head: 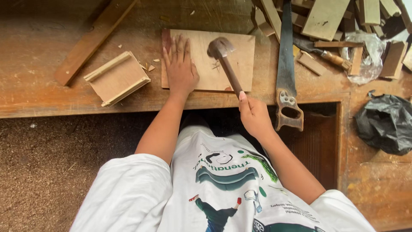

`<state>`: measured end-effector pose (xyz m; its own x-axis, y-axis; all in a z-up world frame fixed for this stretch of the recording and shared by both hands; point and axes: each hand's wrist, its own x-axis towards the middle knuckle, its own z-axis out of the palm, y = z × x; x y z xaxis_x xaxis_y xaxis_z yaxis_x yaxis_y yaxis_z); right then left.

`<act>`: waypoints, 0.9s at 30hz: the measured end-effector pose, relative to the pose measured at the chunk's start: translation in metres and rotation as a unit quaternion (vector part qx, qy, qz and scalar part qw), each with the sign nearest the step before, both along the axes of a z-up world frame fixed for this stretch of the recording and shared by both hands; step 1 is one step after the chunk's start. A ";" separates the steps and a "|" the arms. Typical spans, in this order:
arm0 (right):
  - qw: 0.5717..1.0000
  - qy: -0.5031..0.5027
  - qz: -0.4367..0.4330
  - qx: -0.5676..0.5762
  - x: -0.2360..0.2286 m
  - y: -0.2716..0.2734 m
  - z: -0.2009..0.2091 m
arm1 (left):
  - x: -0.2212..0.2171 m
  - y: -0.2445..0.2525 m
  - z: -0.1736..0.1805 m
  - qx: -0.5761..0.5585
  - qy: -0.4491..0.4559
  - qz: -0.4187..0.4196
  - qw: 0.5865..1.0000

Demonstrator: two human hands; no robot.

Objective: The person uses a hammer to repeatedly strike a small wooden block placed on a larger wooden board. The person repositions the small block and continues hammering it in place, occasionally lifting the board to inspect the surface.

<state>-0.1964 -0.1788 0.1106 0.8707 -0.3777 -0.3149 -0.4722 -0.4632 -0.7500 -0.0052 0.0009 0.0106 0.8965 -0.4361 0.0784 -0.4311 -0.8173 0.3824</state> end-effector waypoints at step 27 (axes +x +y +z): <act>0.977 -0.001 -0.098 0.189 -0.020 0.009 -0.019 | 0.005 -0.004 0.004 -0.009 0.000 0.008 1.000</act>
